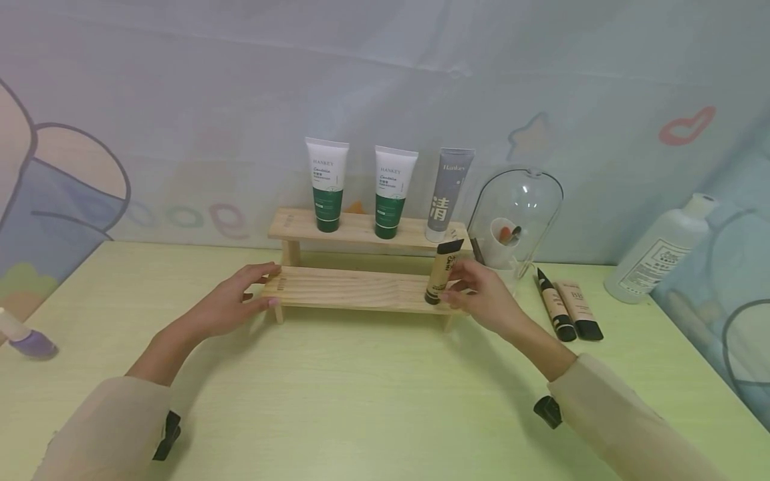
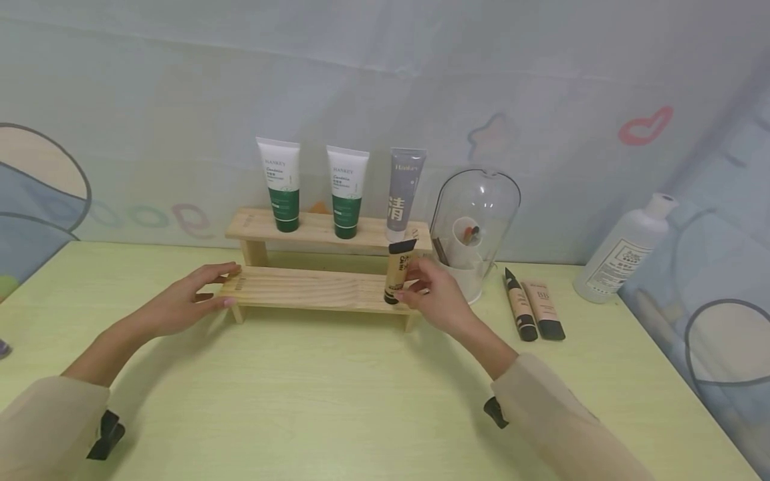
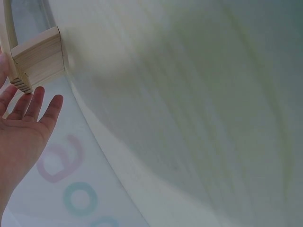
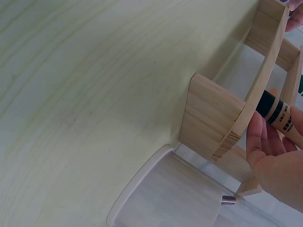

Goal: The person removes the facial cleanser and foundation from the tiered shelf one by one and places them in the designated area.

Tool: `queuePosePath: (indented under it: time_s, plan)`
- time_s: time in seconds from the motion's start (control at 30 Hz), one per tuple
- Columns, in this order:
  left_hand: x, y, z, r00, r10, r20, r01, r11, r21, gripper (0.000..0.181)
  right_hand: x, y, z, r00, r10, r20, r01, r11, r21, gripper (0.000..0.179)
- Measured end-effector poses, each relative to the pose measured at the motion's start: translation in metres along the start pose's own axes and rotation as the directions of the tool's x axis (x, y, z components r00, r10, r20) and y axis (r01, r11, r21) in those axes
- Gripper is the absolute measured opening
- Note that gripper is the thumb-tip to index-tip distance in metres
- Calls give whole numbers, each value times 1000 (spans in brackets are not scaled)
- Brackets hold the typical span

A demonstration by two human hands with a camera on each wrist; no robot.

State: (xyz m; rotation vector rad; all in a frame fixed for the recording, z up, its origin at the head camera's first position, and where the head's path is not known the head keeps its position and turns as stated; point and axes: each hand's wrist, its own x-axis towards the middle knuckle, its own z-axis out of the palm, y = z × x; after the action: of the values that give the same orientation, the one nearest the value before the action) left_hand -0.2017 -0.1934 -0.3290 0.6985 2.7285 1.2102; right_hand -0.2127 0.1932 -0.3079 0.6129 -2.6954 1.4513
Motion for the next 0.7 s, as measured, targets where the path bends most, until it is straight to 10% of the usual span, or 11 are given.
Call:
queuePosePath:
  time_s: [0.7]
  plan:
    - [0,-1,0,1000,-2,1,2,1000,-5,59,0,-1,5,998,-9,-68,7,1000,-28,29]
